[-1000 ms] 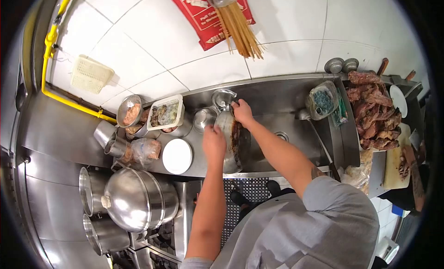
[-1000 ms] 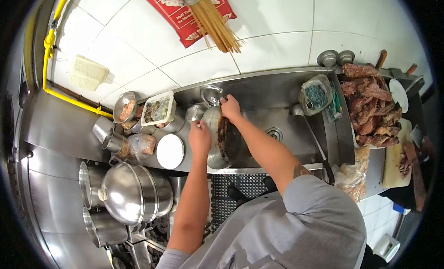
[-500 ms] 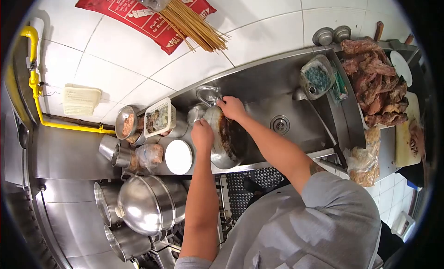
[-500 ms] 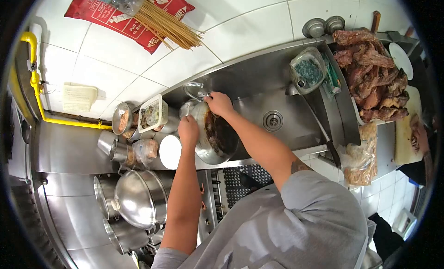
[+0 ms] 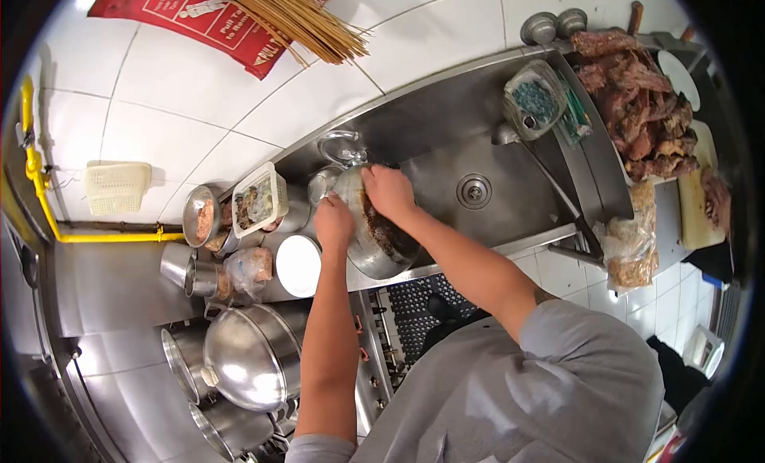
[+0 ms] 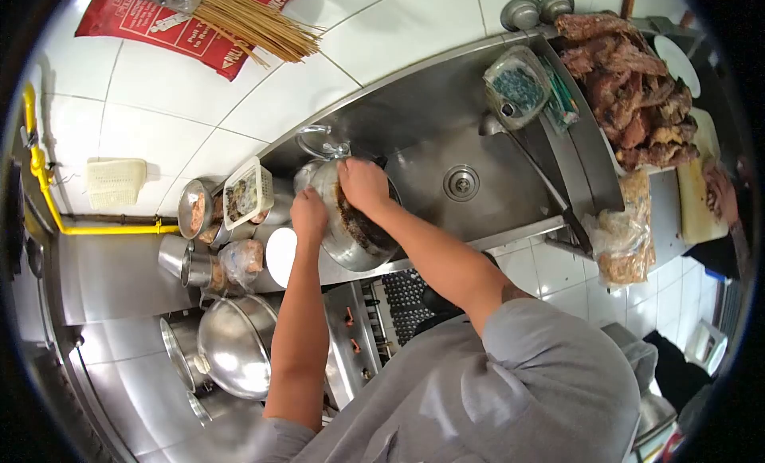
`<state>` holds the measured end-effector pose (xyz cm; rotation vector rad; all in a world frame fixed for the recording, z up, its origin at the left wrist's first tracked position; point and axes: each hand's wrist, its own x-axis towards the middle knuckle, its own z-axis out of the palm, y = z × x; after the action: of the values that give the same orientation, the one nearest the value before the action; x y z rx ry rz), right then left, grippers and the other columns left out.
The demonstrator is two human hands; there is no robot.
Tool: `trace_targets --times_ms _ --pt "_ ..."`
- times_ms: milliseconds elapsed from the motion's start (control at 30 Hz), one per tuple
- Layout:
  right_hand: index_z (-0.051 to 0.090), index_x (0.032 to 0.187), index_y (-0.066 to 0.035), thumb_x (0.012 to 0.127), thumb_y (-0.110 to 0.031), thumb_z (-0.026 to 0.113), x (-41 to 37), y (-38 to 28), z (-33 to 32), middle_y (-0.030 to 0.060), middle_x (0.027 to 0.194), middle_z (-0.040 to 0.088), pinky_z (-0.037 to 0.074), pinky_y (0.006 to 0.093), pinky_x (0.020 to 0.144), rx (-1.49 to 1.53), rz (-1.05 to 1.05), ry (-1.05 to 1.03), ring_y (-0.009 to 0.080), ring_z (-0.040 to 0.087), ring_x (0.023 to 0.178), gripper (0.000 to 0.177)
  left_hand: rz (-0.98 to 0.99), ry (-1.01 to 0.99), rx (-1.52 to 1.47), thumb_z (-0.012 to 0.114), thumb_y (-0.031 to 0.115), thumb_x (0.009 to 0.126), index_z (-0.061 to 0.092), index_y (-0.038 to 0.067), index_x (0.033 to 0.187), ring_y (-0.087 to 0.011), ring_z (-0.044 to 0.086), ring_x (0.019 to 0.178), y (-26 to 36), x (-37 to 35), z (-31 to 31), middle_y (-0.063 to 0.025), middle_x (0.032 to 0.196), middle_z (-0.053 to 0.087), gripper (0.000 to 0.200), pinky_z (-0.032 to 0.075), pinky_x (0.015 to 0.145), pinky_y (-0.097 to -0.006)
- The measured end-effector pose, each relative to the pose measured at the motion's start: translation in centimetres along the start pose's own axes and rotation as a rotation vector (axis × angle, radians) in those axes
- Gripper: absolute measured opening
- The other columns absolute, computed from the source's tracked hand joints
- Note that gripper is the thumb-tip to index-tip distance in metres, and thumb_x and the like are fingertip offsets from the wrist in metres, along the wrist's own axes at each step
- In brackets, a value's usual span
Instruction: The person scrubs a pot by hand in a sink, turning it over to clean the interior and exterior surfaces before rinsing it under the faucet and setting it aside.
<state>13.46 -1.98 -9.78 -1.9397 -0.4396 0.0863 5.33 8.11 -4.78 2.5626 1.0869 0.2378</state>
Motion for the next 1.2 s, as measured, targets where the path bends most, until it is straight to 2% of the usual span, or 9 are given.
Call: trace_targets --times_ms 167,267,333,567,633,700,767,1000,1200 --pt "0.056 0.071 -0.001 0.095 -0.024 0.056 -10.6 1.9 -0.2 0.0199 0.067 0.061 0.048 0.0505 0.060 0.036 -0.169 0.060 0.0408 0.062 0.065 0.033 -0.054 0.040 -0.001 0.037 0.033 0.101 0.064 -0.007 0.096 -0.0511 0.061 0.094 0.5 -0.1 -0.1 -0.0336 0.097 0.065 0.049 0.045 0.085 -0.0541" --pt "0.058 0.071 -0.002 0.096 -0.027 0.054 -5.4 0.0 -0.1 0.0195 0.069 0.062 0.049 0.0502 0.061 0.057 -0.234 0.123 0.0410 0.062 0.066 0.035 -0.030 0.040 -0.006 0.037 0.032 0.101 0.064 -0.008 0.096 -0.0511 0.061 0.093 0.2 -0.3 -0.2 -0.0334 0.096 0.065 0.049 0.046 0.085 -0.0540" --pt "0.057 0.070 -0.002 0.095 -0.028 0.055 -0.8 0.1 1.6 0.0212 0.071 0.061 0.047 0.0503 0.062 0.057 -0.066 0.072 0.0420 0.060 0.067 0.036 -0.046 0.052 -0.017 0.037 0.033 0.100 0.064 -0.008 0.096 -0.0507 0.061 0.093 -0.4 -0.3 -0.3 -0.0330 0.095 0.065 0.049 0.046 0.084 -0.0538" --pt "0.057 0.064 -0.004 0.093 -0.026 0.058 -10.8 0.9 0.1 0.0172 0.064 0.060 0.048 0.0486 0.057 0.033 -0.182 0.085 0.0364 0.061 0.062 0.036 -0.100 0.047 -0.009 0.039 0.034 0.101 0.065 -0.007 0.101 -0.0505 0.060 0.096 0.3 -0.2 0.0 -0.0322 0.098 0.065 0.049 0.045 0.086 -0.0518" --pt "0.058 0.064 -0.005 0.092 -0.025 0.058 -8.1 -0.6 -0.2 0.0163 0.062 0.059 0.050 0.0456 0.060 -0.026 -0.304 0.182 0.0345 0.063 0.064 0.035 -0.014 0.104 -0.005 0.040 0.031 0.100 0.064 -0.008 0.092 -0.0509 0.062 0.087 1.3 -1.3 -0.4 -0.0327 0.090 0.065 0.046 0.047 0.080 -0.0546" --pt "0.060 0.064 -0.006 0.091 -0.024 0.059 -3.1 -2.1 0.3 0.0146 0.062 0.059 0.049 0.0449 0.061 -0.131 -0.157 0.103 0.0332 0.061 0.063 0.032 -0.009 0.109 -0.001 0.039 0.031 0.100 0.064 -0.007 0.091 -0.0513 0.062 0.085 0.5 -0.9 0.1 -0.0330 0.089 0.065 0.047 0.048 0.078 -0.0547" --pt "0.061 0.065 -0.007 0.090 -0.024 0.059 -1.0 -2.2 1.0 0.0145 0.063 0.059 0.048 0.0455 0.062 -0.096 -0.209 0.143 0.0334 0.060 0.064 0.031 -0.010 0.074 -0.017 0.039 0.032 0.100 0.064 -0.007 0.092 -0.0507 0.062 0.086 0.2 -0.8 -0.1 -0.0331 0.090 0.065 0.047 0.047 0.079 -0.0547" --pt "0.062 0.065 -0.006 0.089 -0.023 0.059 -7.9 -2.7 -1.2 0.0164 0.069 0.063 0.049 0.0480 0.066 -0.145 -0.340 0.149 0.0358 0.062 0.069 0.029 -0.021 0.074 -0.035 0.040 0.032 0.101 0.064 -0.006 0.093 -0.0505 0.062 0.088 0.0 -0.7 0.6 -0.0318 0.091 0.065 0.046 0.046 0.080 -0.0550" --pt "0.064 0.073 -0.001 0.093 -0.030 0.057 3.4 -2.0 -0.5 0.0235 0.082 0.066 0.051 0.0492 0.073 -0.148 0.022 -0.049 0.0374 0.065 0.080 0.035 -0.013 0.080 -0.097 0.042 0.031 0.100 0.064 -0.005 0.093 -0.0499 0.062 0.087 -0.2 -0.6 0.6 -0.0320 0.090 0.065 0.044 0.047 0.080 -0.0546"
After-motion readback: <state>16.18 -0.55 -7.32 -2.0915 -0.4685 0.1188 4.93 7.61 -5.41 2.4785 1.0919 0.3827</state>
